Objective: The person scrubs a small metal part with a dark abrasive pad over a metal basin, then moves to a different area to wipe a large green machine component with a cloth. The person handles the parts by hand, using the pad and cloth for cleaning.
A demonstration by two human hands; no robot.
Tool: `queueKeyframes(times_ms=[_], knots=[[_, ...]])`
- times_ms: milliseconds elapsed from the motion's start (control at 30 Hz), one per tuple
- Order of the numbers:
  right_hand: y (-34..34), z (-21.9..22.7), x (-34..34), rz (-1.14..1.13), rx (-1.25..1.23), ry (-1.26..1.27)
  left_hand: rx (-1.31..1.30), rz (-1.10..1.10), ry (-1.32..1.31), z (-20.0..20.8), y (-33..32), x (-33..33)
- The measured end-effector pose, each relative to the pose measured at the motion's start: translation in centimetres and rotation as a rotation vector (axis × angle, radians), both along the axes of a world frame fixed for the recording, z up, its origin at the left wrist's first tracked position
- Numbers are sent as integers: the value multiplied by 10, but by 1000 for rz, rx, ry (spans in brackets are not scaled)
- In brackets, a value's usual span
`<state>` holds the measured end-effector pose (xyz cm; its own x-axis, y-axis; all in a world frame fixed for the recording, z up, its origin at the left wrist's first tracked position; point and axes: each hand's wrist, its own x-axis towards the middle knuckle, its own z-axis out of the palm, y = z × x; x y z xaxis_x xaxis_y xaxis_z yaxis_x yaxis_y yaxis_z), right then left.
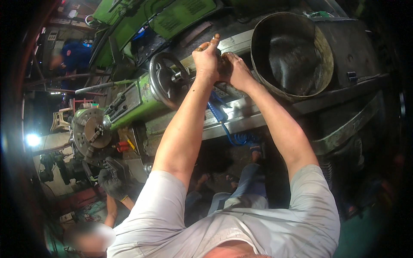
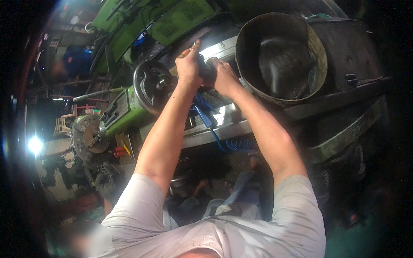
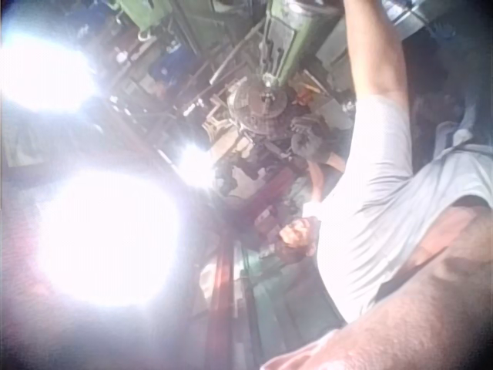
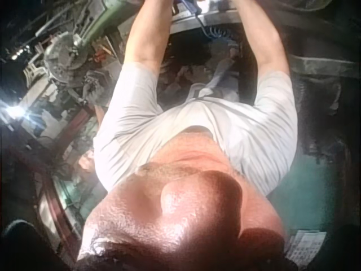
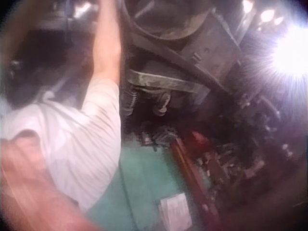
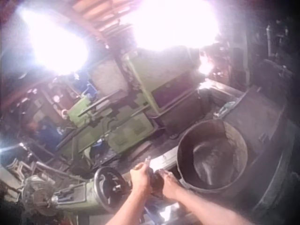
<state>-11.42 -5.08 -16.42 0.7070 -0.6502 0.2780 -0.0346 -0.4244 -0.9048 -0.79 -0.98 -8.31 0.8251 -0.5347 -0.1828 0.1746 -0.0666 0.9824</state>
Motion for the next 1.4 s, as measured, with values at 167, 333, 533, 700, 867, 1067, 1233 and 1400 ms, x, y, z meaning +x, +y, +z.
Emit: queueKeyframes(times_ms=[167, 333, 533, 700, 867, 1067, 1233, 1400], knots=[[-3, -2, 1, 0, -7, -29, 28, -22, -29, 11, -1, -7], [0, 0, 0, 50, 65, -119, 28, -84, -108, 7, 2, -5], [-2, -3, 1, 49, 58, -105, 53, -130, -163, 8, 4, -10], [-2, 9, -3, 41, 60, -26, 73, -163, -195, 7, 6, -9], [3, 7, 0, 51, 19, -128, 120, -194, -256, 10, 8, -10], [-2, -2, -2, -18, -121, -41, 221, -240, -435, 2, 0, -10], [3, 0, 4, -67, -27, 56, 434, -203, -713, -8, -5, -5], [9, -25, 13, 0, -69, -74, 503, -261, -806, -6, 6, -5]])
